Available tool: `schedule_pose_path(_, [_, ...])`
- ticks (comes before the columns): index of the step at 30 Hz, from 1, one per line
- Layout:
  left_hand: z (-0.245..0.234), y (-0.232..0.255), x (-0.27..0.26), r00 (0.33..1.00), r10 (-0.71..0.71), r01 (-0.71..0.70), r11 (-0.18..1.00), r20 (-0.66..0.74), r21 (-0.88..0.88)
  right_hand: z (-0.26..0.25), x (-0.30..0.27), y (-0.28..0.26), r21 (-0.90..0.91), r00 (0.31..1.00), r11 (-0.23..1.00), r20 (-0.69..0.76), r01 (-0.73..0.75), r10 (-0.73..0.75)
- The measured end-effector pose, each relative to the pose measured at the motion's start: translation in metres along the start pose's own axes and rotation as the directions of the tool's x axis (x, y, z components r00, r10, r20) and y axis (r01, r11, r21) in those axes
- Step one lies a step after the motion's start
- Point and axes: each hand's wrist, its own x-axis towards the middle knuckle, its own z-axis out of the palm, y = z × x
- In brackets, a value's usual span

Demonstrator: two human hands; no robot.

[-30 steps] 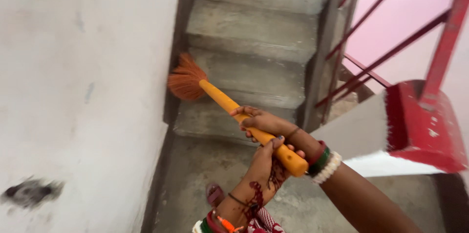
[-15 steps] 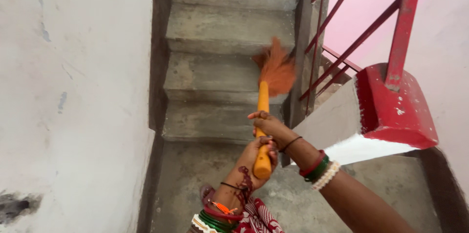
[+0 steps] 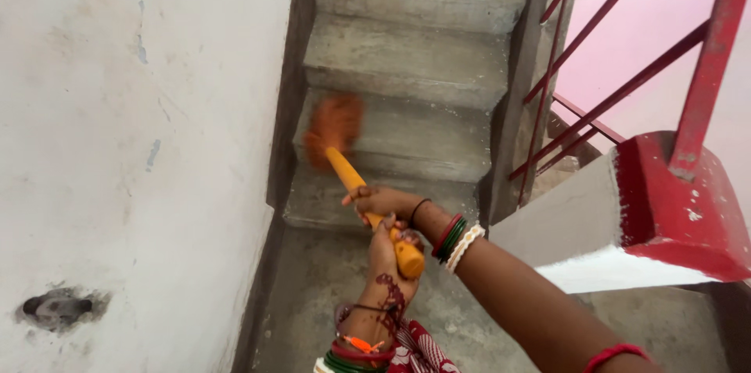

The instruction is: The person sweeps concrete stairs using a small handheld brush, moving from the top step down to the landing while clearing debris to the sides.

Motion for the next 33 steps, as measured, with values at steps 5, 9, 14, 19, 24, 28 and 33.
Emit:
schedule_pose_path(5, [0.065,-0.028,-0.060,0.993,-0.119,0.122,0.976,-0.025,0.182,0.002,-0.084,-0.043,0.145,0.997,0.987,-0.010,0.077,-0.076])
schedule_pose_path(9, [0.078,-0.063,-0.099,0.976,-0.218,0.217,0.940,-0.025,0.265,0.011,-0.170,-0.056,0.171,0.978,0.984,-0.209,0.040,-0.004])
schedule_pose_path(14, [0.045,-0.080,-0.087,0.920,-0.382,0.333,0.879,0.087,0.341,0.012,-0.207,-0.032,0.269,0.924,0.961,-0.379,0.061,0.047])
schedule_pose_path(19, [0.011,-0.026,-0.013,0.793,-0.604,0.559,0.773,0.077,0.301,-0.016,-0.150,0.021,0.493,0.867,0.856,-0.483,0.152,0.125])
schedule_pose_path(24, [-0.014,0.025,0.017,0.767,-0.639,0.609,0.752,0.054,0.250,-0.015,-0.059,0.064,0.575,0.870,0.817,-0.421,0.038,0.256])
schedule_pose_path(28, [-0.034,0.057,-0.001,0.908,-0.419,0.419,0.899,-0.030,0.125,0.013,-0.003,0.058,0.368,0.923,0.927,-0.329,-0.069,0.199])
schedule_pose_path(33, [-0.026,0.076,-0.013,0.971,-0.238,0.238,0.971,0.034,0.008,0.034,0.029,0.004,0.129,0.979,0.986,-0.162,-0.106,0.126])
